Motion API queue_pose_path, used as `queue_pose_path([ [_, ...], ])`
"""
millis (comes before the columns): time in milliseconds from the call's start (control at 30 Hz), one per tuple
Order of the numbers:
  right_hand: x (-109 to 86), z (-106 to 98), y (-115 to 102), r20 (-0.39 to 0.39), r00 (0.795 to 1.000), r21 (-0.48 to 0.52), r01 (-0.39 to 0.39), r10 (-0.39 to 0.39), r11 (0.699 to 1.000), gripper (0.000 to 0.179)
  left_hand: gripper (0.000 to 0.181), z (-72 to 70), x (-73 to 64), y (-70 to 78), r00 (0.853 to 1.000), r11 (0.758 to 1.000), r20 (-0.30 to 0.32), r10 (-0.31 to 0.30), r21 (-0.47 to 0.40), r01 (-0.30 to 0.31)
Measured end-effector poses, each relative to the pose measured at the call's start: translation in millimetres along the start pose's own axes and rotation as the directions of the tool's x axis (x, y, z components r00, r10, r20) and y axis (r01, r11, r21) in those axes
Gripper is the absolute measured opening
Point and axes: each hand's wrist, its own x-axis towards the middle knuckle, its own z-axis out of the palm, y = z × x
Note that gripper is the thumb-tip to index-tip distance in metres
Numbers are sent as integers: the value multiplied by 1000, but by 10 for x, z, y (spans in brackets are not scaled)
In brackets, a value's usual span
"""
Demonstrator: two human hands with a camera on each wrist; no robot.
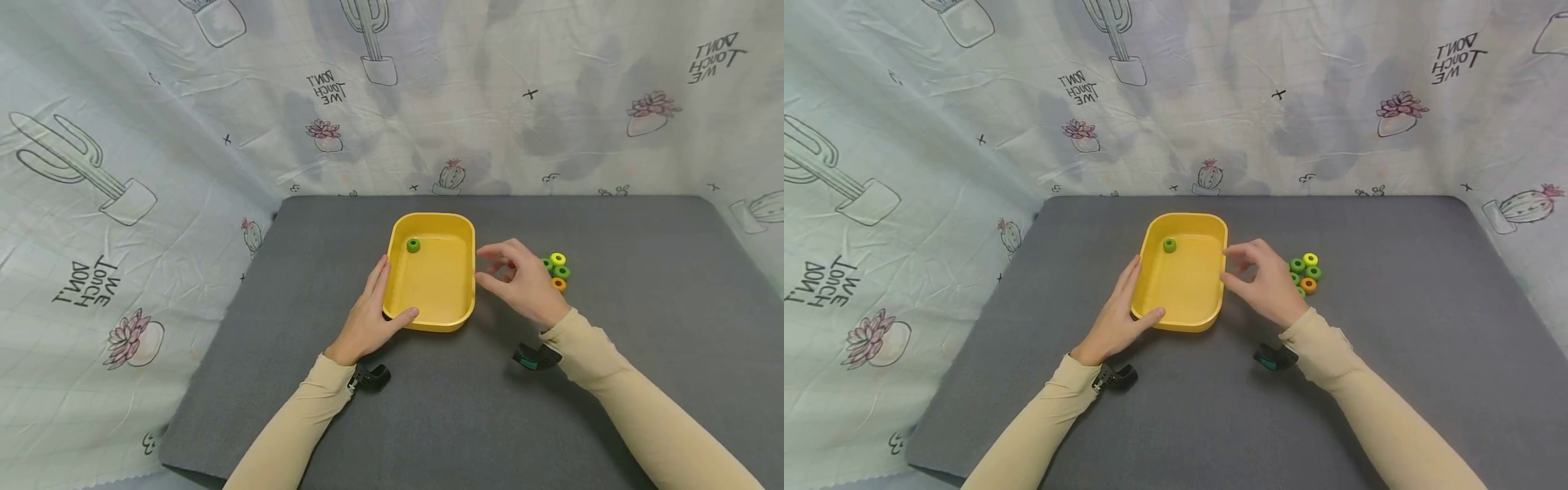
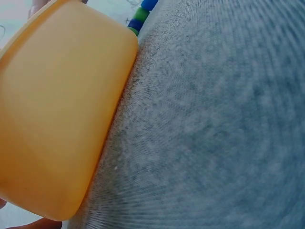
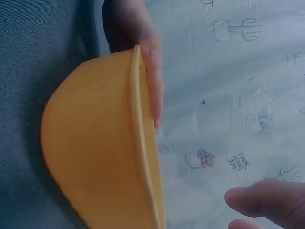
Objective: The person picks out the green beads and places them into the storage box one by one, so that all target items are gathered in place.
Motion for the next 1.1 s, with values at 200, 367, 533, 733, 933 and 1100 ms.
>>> queue_pose_path([
  [200, -105, -67, 79, -7, 1000, -3, -12, 12, 1000, 35, 108, 2, 0, 7, 1000, 1000, 5, -4, -7, 4],
  [367, -190, -114, 130, -21, 1000, -29, -1, 1, 1000, 35, 108, 2, 3, 11, 1000, 1000, 8, -7, -10, 7],
  [533, -269, -152, 167, -33, 999, -61, -19, 17, 998, 34, 108, 2, 7, 10, 1000, 1000, 6, -7, -15, 7],
  [733, -347, -149, 234, -33, 999, -96, -18, 15, 995, 34, 108, 3, 11, -2, 1000, 1000, 5, -10, -9, 10],
  [933, -379, -135, 291, -51, 998, -131, 18, -25, 991, 35, 107, 3, 6, -3, 1000, 1000, 7, -10, -7, 10],
  [1100, -398, -146, 320, -60, 997, -151, 34, -44, 988, 34, 108, 1, 12, 5, 1000, 1000, 2, 1, -4, -1],
])
